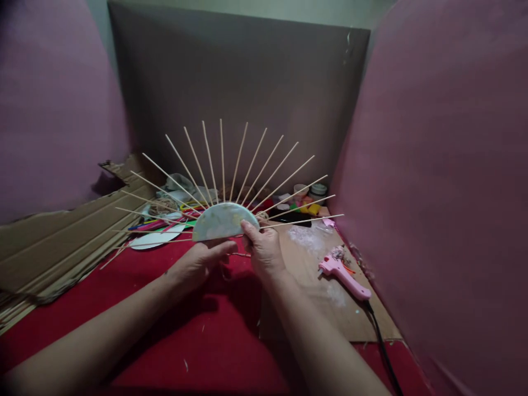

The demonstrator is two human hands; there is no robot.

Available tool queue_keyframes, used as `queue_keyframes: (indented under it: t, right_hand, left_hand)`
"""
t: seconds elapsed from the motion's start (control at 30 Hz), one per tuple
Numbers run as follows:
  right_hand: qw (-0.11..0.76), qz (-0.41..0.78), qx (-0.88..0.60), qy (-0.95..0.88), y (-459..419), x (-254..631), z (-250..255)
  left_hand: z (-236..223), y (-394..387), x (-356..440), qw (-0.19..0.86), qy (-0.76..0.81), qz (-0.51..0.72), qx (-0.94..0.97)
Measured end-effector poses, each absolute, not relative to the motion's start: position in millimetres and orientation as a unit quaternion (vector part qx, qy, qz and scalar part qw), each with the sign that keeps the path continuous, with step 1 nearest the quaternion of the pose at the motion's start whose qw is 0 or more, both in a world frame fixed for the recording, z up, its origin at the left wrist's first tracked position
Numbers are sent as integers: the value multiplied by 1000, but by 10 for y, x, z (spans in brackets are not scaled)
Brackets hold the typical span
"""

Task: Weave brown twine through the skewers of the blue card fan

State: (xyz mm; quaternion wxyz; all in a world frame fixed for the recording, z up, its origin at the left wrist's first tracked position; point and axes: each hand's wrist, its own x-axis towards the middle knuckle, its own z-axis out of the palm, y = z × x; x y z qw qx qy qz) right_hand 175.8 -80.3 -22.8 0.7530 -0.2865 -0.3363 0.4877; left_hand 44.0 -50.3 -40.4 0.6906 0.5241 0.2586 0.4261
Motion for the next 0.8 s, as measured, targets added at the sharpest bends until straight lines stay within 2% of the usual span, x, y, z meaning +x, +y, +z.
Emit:
queue_keyframes:
  t: [0.1,0.17,0.3,0.5,0.7,0.8]
  right_hand:
    - [753,494,-286,-326,-798,1754,-250]
    - [754,500,-288,-314,-793,1750,-255]
    - [756,512,-291,-287,-778,1733,-258]
    - [737,528,-298,-296,-826,1654,-272]
    - [767,441,-312,-346,-908,1631,-235]
    - [771,438,-315,-338,-904,1632,-234]
  left_hand:
    - [-385,-502,474,790,228,419,384]
    - [-363,-503,498,816,216,417,338]
    - [-330,-525,551,805,216,463,302]
    - [-317,-517,568,823,206,462,256]
    - [-270,-480,510,815,212,479,247]
    - [-261,-493,510,815,220,480,239]
